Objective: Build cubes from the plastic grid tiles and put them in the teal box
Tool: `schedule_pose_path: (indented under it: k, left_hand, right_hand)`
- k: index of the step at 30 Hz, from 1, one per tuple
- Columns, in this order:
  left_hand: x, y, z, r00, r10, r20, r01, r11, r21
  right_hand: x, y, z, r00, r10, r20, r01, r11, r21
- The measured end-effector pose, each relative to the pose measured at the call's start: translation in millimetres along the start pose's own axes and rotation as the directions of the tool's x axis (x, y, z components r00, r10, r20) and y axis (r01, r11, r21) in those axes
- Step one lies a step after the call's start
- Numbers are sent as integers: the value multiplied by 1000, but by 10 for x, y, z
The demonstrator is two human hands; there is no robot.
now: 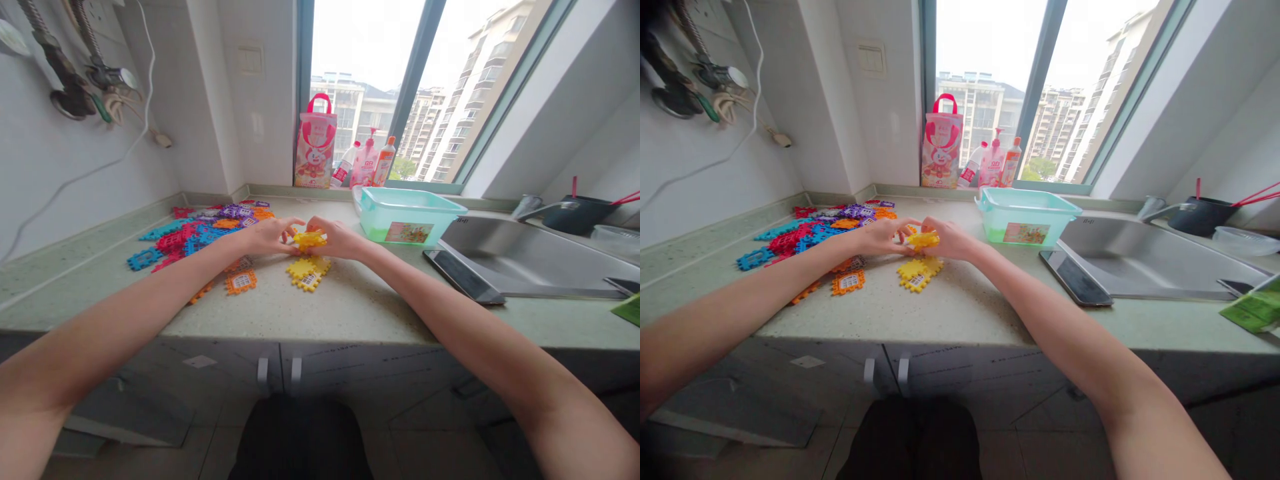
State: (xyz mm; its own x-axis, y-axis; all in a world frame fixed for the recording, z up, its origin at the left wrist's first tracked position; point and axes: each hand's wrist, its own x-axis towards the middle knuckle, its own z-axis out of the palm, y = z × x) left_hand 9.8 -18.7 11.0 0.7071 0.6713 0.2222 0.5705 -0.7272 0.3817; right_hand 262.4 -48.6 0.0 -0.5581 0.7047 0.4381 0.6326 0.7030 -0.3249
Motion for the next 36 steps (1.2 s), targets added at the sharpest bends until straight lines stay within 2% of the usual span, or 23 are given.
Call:
schedule_pose_path:
  k: [7, 12, 15, 18, 21, 25, 31, 36]
  left_hand:
    - [26, -80, 52, 994, 27, -106, -32, 999, -38]
    - [38, -11, 103, 992, -6, -126, -4, 997, -79]
    - [25, 57, 100, 991, 35, -132, -47, 995, -88]
    - [2, 100, 70, 992, 90, -86, -99, 989, -107]
    - [-4, 108, 67, 995, 90, -52, -96, 988, -124]
    - [31, 92, 123, 993, 66, -100, -79, 989, -127]
    - [25, 32, 44, 986, 21, -166, -18, 1000, 20]
    - [-33, -23, -80, 985, -2, -170, 31, 985, 169]
  right_hand:
    - [-16, 12, -50, 989, -114, 96, 120, 991, -57]
    - [-15, 72, -57, 987, -106, 123, 118, 988, -97]
    - [-28, 63, -51, 989, -67, 135, 82, 991, -108]
    - [-36, 38, -36, 988, -31, 153, 51, 990, -129]
    - [-32, 31, -5, 988, -30, 155, 49, 991, -121]
    - [-23, 66, 60, 990, -29, 139, 46, 992, -117]
    - [-2, 115, 75, 986, -66, 156, 80, 993, -88]
    - [37, 140, -17, 983, -26, 182, 47, 993, -111]
